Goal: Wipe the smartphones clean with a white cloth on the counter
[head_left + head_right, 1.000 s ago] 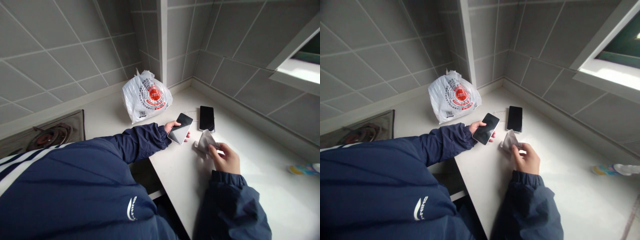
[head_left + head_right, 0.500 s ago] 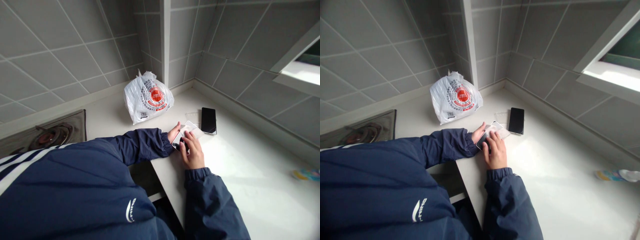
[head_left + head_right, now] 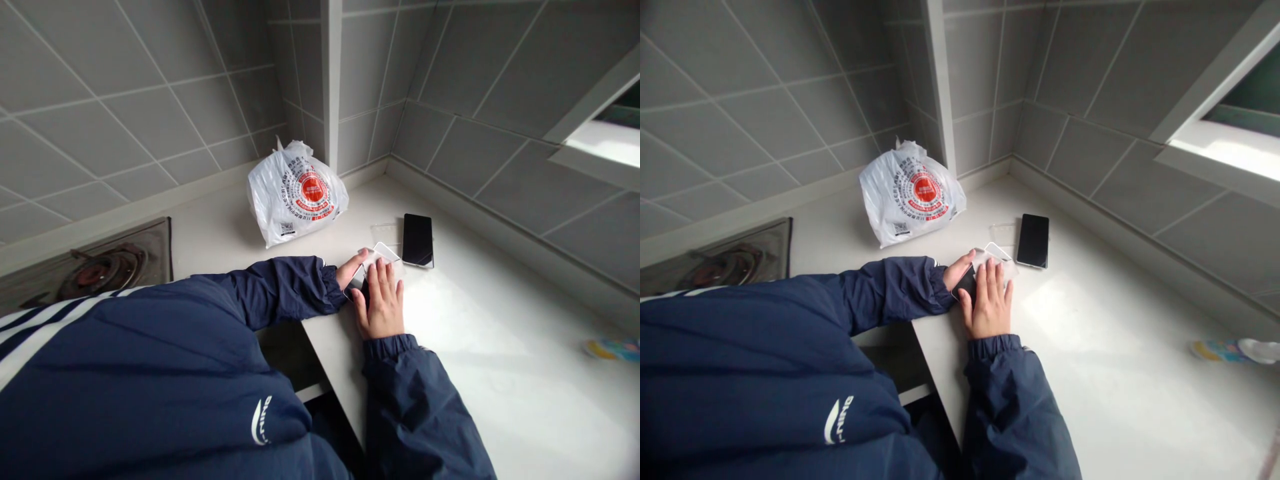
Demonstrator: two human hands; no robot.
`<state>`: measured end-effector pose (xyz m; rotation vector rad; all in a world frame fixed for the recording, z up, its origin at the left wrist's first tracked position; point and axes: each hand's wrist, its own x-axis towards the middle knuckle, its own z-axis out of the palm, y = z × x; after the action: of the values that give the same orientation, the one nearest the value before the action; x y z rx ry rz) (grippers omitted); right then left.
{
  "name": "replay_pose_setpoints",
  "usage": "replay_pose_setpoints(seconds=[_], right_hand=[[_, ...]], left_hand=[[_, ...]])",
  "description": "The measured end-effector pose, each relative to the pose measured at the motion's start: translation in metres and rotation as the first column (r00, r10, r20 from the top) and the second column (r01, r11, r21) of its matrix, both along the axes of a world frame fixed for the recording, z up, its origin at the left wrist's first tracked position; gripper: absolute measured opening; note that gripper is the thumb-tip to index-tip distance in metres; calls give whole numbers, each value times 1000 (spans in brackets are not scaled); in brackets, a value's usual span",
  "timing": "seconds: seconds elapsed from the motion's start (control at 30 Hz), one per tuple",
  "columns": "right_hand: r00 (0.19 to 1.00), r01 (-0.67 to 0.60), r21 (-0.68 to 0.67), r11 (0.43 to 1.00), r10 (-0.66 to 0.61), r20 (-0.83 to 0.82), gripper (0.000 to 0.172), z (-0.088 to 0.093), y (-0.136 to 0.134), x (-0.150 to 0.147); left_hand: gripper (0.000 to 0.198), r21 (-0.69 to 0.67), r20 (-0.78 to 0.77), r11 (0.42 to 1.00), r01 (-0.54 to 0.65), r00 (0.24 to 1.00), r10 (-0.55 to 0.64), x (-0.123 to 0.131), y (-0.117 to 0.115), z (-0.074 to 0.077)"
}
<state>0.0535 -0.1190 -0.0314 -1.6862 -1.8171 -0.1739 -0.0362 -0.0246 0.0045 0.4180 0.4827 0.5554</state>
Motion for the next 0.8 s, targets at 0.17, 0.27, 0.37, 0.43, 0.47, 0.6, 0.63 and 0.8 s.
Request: replay_pose_setpoints(seconds=[0.17, 0.27, 0.37, 0.43, 0.47, 0.6, 0.63, 0.8], right_hand=[[993, -59, -42, 997, 63, 103, 65, 10, -6, -8], [992, -44, -72, 996, 53, 117, 60, 13, -7, -8], [993, 6, -88, 996, 4, 119, 58, 15, -5, -5], [993, 48, -120, 992, -34, 115, 58, 19, 0, -1], [993, 67, -148, 987, -51, 108, 58, 22, 3, 1], [996, 88, -280, 956, -76, 55, 58, 37, 17, 8], [996, 86, -303, 949, -77, 43, 59, 41, 21, 9], [997, 71, -366, 928, -60, 43, 66, 51, 32, 6]], left_hand=[[69, -27, -28, 999, 26, 999, -27, -8, -7, 10], [73, -41, -52, 998, 38, 998, -40, -9, -9, 15], [78, -54, -55, 997, 62, 996, -65, -6, -7, 15], [74, -38, -49, 999, 20, 999, -22, -3, -4, 12], [69, -24, -46, 1000, -17, 999, 16, -2, -2, 10], [49, 38, -42, 984, -176, 983, 178, 0, 5, 3], [47, 47, -31, 980, -191, 981, 193, -1, 5, 1], [52, 23, 76, 976, -216, 974, 213, -1, 8, 1]])
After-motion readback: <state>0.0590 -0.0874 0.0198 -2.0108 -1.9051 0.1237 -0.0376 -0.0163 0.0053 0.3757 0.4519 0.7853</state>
